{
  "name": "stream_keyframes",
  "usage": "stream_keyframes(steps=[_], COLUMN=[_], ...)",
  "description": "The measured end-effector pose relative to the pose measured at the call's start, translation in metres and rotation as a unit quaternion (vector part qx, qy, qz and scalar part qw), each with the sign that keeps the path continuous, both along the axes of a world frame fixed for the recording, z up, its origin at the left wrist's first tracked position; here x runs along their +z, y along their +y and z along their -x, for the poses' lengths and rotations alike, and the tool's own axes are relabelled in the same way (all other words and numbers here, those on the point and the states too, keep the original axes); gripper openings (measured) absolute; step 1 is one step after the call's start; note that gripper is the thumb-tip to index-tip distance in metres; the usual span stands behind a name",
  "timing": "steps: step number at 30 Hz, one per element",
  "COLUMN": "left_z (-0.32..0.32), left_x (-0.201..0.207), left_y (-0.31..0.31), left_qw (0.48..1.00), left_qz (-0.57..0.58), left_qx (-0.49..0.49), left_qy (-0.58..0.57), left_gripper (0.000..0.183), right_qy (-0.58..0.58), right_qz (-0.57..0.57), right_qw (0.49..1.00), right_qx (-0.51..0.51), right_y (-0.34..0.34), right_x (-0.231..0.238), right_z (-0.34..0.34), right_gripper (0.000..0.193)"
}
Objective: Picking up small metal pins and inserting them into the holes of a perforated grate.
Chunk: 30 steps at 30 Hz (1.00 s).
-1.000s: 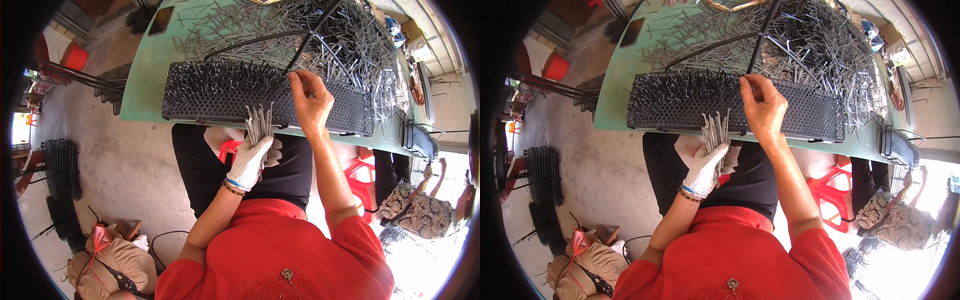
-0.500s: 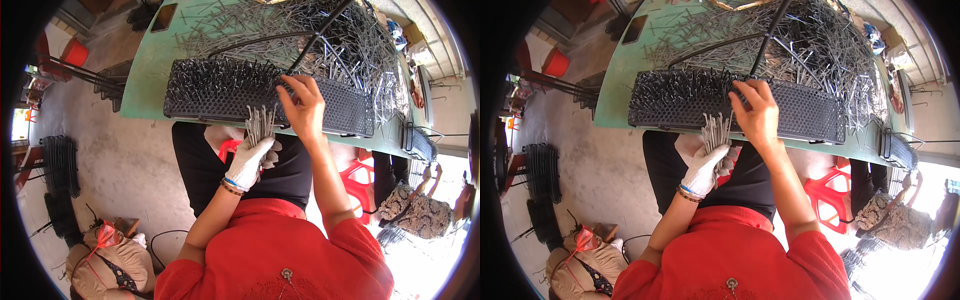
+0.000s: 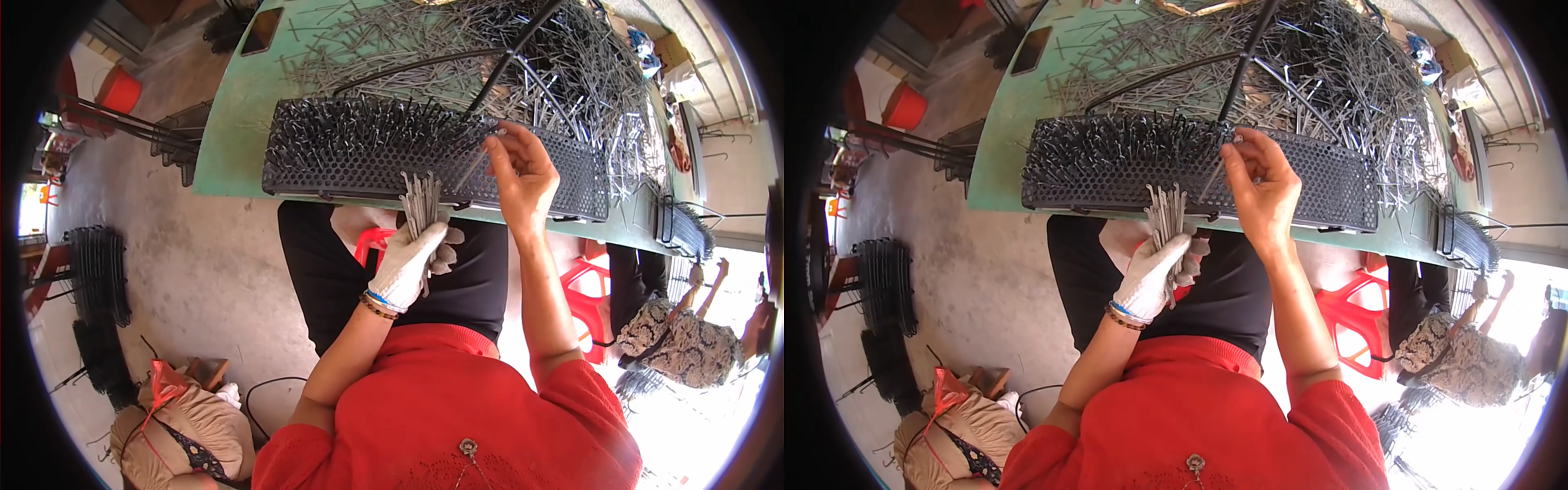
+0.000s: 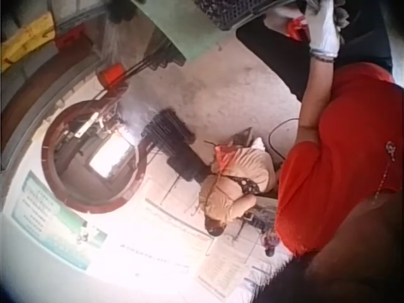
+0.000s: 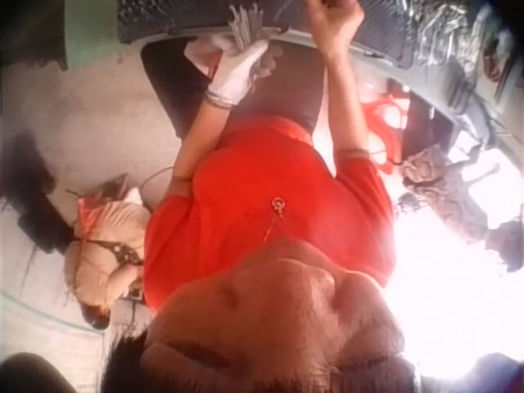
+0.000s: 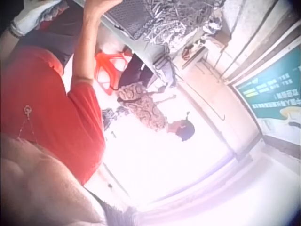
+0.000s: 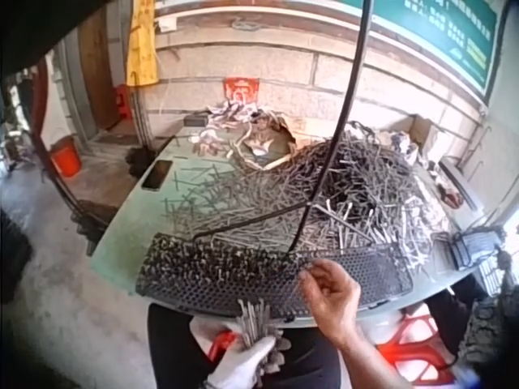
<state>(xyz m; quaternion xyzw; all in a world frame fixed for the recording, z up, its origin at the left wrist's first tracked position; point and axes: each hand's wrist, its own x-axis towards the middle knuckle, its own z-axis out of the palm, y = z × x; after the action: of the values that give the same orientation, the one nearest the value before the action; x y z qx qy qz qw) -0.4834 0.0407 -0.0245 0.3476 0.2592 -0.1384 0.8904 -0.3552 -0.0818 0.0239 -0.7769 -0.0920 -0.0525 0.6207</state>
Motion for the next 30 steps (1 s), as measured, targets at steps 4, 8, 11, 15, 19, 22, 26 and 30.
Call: stream_keyframes(steps=[4, 8, 11, 15, 19, 22, 26, 30], left_z=[-0.002, 0.000, 0.000, 0.002, 0.001, 0.001, 0.001, 0.000], left_x=[0.005, 0.005, 0.009, 0.006, -0.001, 0.000, 0.004, 0.006], left_y=[-0.001, 0.001, 0.003, 0.005, 0.005, 0.006, 0.006, 0.008], left_qw=[1.000, 1.000, 1.000, 0.999, 1.000, 1.000, 0.999, 0.999], left_qz=[-0.019, 0.008, 0.025, 0.042, 0.022, -0.012, -0.008, 0.006], left_qx=[-0.010, -0.010, -0.006, -0.007, -0.012, -0.018, -0.021, -0.026], left_qy=[-0.009, 0.014, 0.013, 0.017, 0.012, 0.017, 0.027, 0.036], left_gripper=[0.017, 0.018, 0.017, 0.017, 0.017, 0.016, 0.015, 0.014], right_qy=[-0.133, -0.173, -0.203, -0.201, -0.195, -0.211, -0.251, -0.265], right_qz=[0.044, 0.045, 0.058, 0.090, 0.091, 0.100, 0.139, 0.158], right_qw=[0.989, 0.983, 0.977, 0.974, 0.975, 0.971, 0.957, 0.950], right_qx=[-0.037, -0.040, -0.039, -0.050, -0.057, -0.046, -0.036, -0.042], right_y=[0.010, 0.019, 0.019, 0.018, 0.018, 0.021, 0.020, 0.018], right_x=[-0.009, -0.021, -0.027, -0.024, -0.028, -0.027, -0.034, -0.033], right_z=[-0.008, -0.013, -0.014, -0.011, -0.011, -0.008, -0.011, -0.009], right_gripper=[0.024, 0.025, 0.025, 0.024, 0.024, 0.023, 0.023, 0.024])
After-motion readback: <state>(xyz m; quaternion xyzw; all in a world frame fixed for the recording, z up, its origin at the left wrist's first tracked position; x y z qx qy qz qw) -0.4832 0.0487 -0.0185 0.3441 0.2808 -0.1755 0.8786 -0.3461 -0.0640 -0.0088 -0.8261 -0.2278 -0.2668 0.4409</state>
